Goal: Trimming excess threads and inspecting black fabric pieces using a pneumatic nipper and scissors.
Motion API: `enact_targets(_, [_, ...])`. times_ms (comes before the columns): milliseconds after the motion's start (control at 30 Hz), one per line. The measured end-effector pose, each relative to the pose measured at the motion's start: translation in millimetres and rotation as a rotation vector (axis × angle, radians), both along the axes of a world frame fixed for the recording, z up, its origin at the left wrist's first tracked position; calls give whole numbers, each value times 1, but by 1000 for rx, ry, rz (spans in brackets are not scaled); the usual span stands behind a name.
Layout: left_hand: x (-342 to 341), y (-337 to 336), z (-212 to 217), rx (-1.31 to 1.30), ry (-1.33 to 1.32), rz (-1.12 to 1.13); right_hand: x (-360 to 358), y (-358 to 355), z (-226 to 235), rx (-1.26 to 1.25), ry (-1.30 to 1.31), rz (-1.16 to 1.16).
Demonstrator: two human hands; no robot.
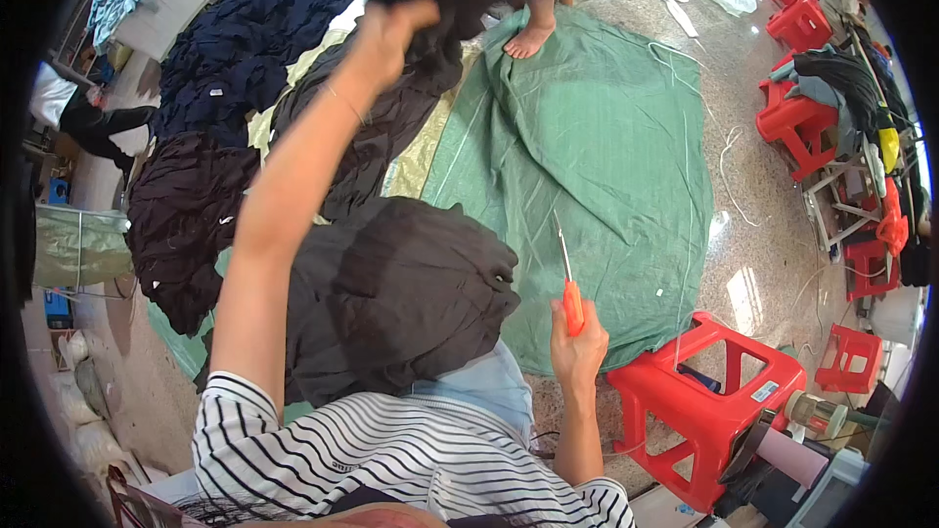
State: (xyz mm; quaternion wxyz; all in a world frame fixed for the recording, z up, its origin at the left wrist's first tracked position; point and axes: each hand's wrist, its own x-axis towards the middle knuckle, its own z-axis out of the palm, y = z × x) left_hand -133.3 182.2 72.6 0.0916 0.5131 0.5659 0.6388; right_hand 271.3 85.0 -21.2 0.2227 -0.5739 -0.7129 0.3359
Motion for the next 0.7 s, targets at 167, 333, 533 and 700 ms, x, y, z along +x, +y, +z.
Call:
enact_targets(167, [21,-19,-73,-607,-744,-147,13,2,-10,21,6,5])
enact_targets(333, [15,-14,-33,-915,-553,-380,16,7,-19,-43,-71,-19])
enact_targets(533, [1,24,-82,-838,-484,-91,3,7,-19,-67,-53,-18])
enact_targets(700, [-35,86,-50,-426,-443,96,4,9,-15,-92,-91,-20])
